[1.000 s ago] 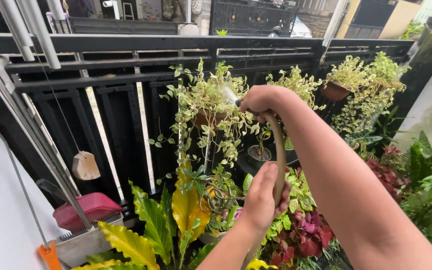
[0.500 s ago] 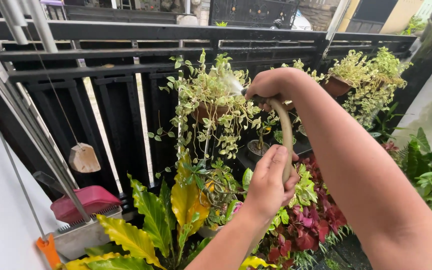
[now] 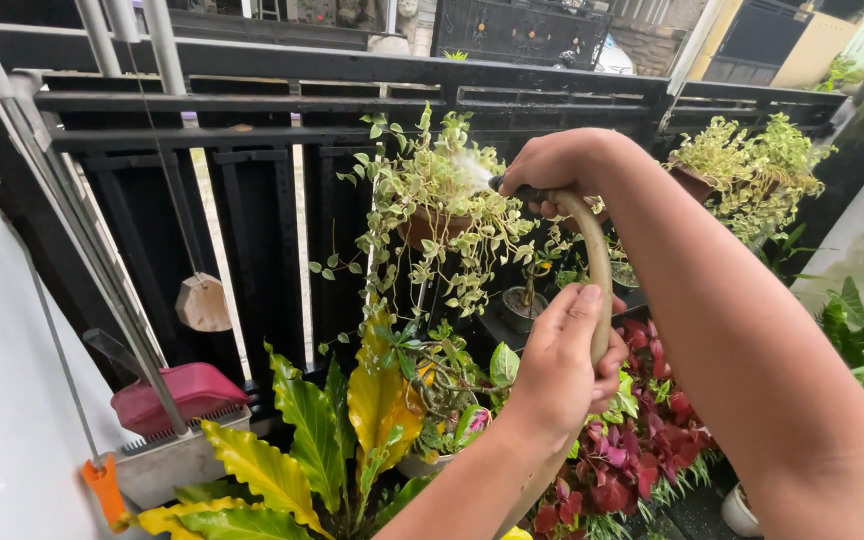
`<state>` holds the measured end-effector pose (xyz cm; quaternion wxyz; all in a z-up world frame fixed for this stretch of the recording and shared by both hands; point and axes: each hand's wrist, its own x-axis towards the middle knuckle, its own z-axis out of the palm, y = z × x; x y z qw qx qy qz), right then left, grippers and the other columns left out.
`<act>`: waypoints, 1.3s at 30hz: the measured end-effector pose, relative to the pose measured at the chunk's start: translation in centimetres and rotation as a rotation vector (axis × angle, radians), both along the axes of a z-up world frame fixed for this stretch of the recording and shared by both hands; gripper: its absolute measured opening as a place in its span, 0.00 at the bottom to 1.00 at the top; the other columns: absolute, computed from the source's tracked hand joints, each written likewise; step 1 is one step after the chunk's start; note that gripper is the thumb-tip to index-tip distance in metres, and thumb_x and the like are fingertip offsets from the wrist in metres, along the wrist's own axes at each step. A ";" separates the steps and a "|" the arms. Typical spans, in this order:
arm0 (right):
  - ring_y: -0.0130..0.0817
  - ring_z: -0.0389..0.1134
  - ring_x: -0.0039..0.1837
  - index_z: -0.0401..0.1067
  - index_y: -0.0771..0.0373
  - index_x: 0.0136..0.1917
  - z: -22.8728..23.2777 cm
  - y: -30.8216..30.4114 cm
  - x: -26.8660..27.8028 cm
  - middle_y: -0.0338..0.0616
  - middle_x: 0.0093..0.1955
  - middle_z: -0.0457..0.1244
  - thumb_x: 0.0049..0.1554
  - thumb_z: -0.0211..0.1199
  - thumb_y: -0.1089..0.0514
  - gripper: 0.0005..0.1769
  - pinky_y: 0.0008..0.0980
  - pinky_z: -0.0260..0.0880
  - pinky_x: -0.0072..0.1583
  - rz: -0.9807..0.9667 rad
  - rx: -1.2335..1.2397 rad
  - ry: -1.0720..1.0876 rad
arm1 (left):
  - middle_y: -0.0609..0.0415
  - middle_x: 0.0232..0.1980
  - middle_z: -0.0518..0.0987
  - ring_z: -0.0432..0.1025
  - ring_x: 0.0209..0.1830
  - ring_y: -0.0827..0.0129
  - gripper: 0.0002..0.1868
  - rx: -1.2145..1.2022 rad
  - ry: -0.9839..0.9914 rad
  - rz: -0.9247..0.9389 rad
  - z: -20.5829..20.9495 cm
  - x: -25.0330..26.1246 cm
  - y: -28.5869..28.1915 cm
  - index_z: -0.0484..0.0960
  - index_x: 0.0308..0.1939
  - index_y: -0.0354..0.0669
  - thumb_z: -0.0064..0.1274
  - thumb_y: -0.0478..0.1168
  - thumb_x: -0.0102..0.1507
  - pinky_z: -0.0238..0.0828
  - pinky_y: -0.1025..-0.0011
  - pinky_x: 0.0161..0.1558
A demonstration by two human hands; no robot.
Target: Watering a variety of potted plants on shelves and the ground using a garden hose.
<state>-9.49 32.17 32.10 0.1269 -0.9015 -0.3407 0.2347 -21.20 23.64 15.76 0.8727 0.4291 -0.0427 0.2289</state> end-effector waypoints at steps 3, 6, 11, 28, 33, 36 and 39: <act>0.31 0.55 0.32 0.69 0.57 0.70 0.4 -0.1 -0.7 0.44 0.37 0.57 0.67 0.52 0.53 0.20 0.42 0.68 0.38 0.015 0.021 -0.009 | 0.57 0.23 0.62 0.50 0.12 0.79 0.15 -0.031 -0.010 -0.010 0.1 0.1 0.0 0.67 0.47 0.44 0.34 0.51 0.76 0.42 0.78 0.17; 0.30 0.56 0.32 0.68 0.64 0.69 0.5 0.3 -0.2 0.45 0.38 0.59 0.67 0.54 0.53 0.21 0.32 0.64 0.34 0.046 -0.014 -0.017 | 0.55 0.24 0.62 0.50 0.13 0.78 0.15 -0.030 -0.015 -0.014 0.7 -0.2 -0.3 0.67 0.48 0.44 0.35 0.51 0.75 0.40 0.78 0.17; 0.34 0.56 0.33 0.68 0.62 0.68 1.3 -0.3 -1.9 0.50 0.43 0.59 0.68 0.51 0.53 0.19 0.41 0.69 0.35 -0.051 -0.057 -0.083 | 0.56 0.23 0.61 0.50 0.13 0.78 0.15 -0.017 -0.008 -0.008 1.1 -0.5 -0.3 0.67 0.46 0.45 0.35 0.52 0.75 0.40 0.77 0.17; 0.32 0.55 0.32 0.68 0.64 0.64 1.5 -0.6 -2.3 0.47 0.37 0.58 0.67 0.54 0.53 0.17 0.43 0.70 0.37 -0.006 -0.041 -0.023 | 0.54 0.24 0.61 0.51 0.13 0.76 0.13 -0.028 -0.058 -0.039 1.1 -0.4 -1.3 0.64 0.44 0.48 0.35 0.51 0.76 0.40 0.79 0.17; 0.32 0.56 0.32 0.70 0.66 0.58 1.4 -0.8 -2.3 0.45 0.35 0.57 0.67 0.55 0.54 0.14 0.38 0.67 0.34 0.042 -0.029 0.015 | 0.55 0.24 0.62 0.51 0.13 0.76 0.13 -0.024 -0.062 -0.046 1.3 -0.5 -1.6 0.61 0.42 0.49 0.35 0.51 0.76 0.40 0.78 0.17; 0.32 0.56 0.32 0.71 0.65 0.60 1.3 -0.8 -2.6 0.46 0.36 0.57 0.66 0.57 0.53 0.15 0.38 0.65 0.32 0.073 -0.054 -0.011 | 0.54 0.23 0.62 0.52 0.12 0.76 0.13 -0.035 -0.072 -0.042 1.2 -0.4 -2.0 0.61 0.42 0.50 0.35 0.51 0.76 0.39 0.78 0.17; 0.30 0.55 0.33 0.73 0.56 0.60 1.6 -1.6 -3.8 0.43 0.35 0.57 0.65 0.57 0.50 0.13 0.43 0.66 0.37 0.024 -0.047 -0.027 | 0.53 0.24 0.63 0.52 0.13 0.76 0.13 -0.019 -0.059 -0.035 1.3 -0.4 -2.2 0.62 0.44 0.48 0.35 0.51 0.76 0.42 0.78 0.18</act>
